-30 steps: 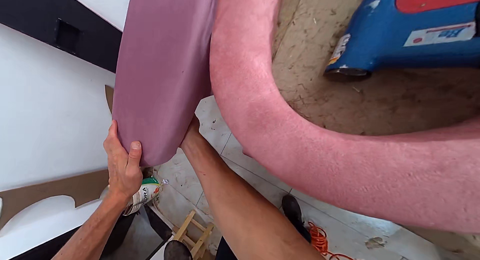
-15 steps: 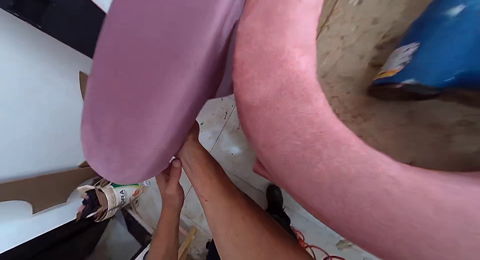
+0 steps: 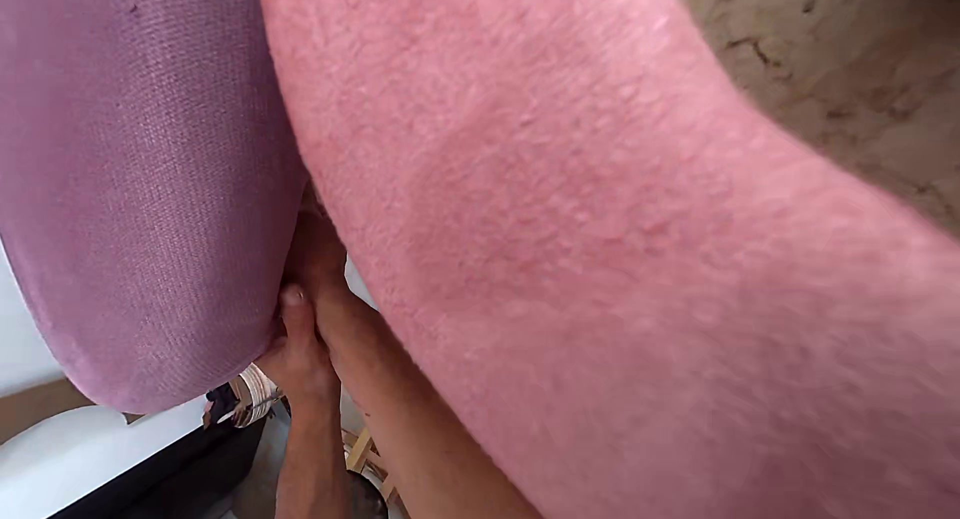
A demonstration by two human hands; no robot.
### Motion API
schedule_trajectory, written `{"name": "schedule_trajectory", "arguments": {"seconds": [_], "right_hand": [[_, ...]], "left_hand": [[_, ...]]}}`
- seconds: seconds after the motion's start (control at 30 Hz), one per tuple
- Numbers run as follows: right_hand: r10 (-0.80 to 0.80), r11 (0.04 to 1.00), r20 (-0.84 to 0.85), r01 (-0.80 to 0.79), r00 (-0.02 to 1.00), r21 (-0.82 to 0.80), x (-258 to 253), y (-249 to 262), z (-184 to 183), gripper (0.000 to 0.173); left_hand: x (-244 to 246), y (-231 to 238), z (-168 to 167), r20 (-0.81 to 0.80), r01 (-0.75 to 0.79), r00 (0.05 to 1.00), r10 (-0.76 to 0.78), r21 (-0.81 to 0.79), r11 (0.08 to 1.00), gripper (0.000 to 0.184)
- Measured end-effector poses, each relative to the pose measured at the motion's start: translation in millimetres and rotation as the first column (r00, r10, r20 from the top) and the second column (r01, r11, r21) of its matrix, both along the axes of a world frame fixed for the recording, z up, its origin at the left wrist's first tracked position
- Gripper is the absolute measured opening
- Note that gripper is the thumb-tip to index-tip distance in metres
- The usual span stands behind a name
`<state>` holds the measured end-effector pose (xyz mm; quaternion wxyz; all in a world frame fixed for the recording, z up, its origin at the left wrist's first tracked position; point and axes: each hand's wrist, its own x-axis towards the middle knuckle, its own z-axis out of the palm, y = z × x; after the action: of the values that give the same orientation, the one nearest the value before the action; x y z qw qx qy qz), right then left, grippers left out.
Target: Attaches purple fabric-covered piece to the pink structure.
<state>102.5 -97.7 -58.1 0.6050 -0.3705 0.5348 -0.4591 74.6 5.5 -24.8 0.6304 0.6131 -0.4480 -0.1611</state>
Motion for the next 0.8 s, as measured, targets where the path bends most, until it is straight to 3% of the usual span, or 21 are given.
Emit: {"name": "schedule_trajectory", "arguments": {"seconds": [0.03,0.1,0.13,0.2,0.27,0.3,0.33,0.4,0.47,0.53,0.57,0.6,0.63,0.67,0.73,0.77,0.8], "right_hand": [[-0.133,0.988,0.265,0.105,0.955,0.116,1,-6,-2,0.031],[-0.244,0.964,0.584,0.127,0.774,0.235,-2,-11,-7,0.037],[-0.216,0.972,0.662,0.093,0.718,0.216,-5,-10,-10,0.035],[-0.127,0.991,0.683,0.060,0.719,0.121,-10,-4,-13,0.029],[0.020,0.997,0.545,0.027,0.838,-0.077,-16,1,-15,0.015],[0.083,0.985,0.418,-0.012,0.904,-0.170,-19,2,-17,0.010],[0.159,0.967,0.299,-0.087,0.941,-0.240,-24,1,-18,0.019],[0.199,0.952,0.189,-0.145,0.961,-0.268,-26,-2,-22,0.035],[0.213,0.958,0.221,-0.159,0.952,-0.238,-29,-3,-24,0.043],[0.203,0.957,0.253,-0.136,0.946,-0.256,-37,-5,-23,0.039],[0.200,0.939,0.182,-0.135,0.963,-0.315,-47,-3,-20,0.037],[0.202,0.924,0.063,-0.169,0.977,-0.343,-65,3,-10,0.031],[0.221,0.922,-0.090,-0.238,0.971,-0.305,-90,13,8,0.024],[0.320,0.912,-0.249,-0.369,0.914,-0.180,-124,27,38,0.028],[0.574,0.802,-0.389,-0.590,0.720,0.091,-190,66,111,0.035],[0.600,0.769,-0.451,-0.631,0.661,0.098,-217,92,137,0.034],[0.538,0.777,-0.520,-0.629,0.664,0.001,-243,116,161,0.029]], "left_hand": [[4,-8,-6,0.007,-0.016,1.000,0.016,-0.060,0.998,0.042],[12,-19,-16,0.045,0.008,0.999,-0.001,-0.155,0.988,0.039],[16,-22,-19,0.103,0.044,0.994,-0.026,-0.176,0.983,0.037],[22,-24,-20,0.318,0.052,0.948,0.000,-0.156,0.986,0.025],[23,-27,-14,0.467,0.067,0.884,-0.010,-0.105,0.992,0.018],[20,-29,-9,0.460,0.100,0.886,-0.053,-0.079,0.992,0.018],[14,-30,-4,0.436,0.116,0.897,-0.077,-0.064,0.991,0.019],[1,-32,3,0.517,0.024,0.856,0.011,-0.060,0.998,0.017],[2,-34,-7,0.627,-0.089,0.763,0.160,-0.143,0.986,0.014],[-2,-37,-10,0.724,-0.227,0.613,0.316,-0.222,0.948,0.013],[-8,-37,-7,0.741,-0.291,0.570,0.354,-0.220,0.931,0.015],[-15,-36,-2,0.727,-0.338,0.591,0.351,-0.172,0.925,0.018],[-21,-35,3,0.696,-0.366,0.637,0.331,-0.104,0.925,0.020],[-26,-31,5,0.666,-0.392,0.683,0.300,-0.013,0.920,0.023],[-27,-26,9,0.705,-0.432,0.669,0.237,0.109,0.895,0.027],[-24,-25,9,0.746,-0.448,0.631,0.214,0.124,0.885,0.027],[-22,-26,8,0.742,-0.442,0.638,0.205,0.135,0.887,0.026]]}}
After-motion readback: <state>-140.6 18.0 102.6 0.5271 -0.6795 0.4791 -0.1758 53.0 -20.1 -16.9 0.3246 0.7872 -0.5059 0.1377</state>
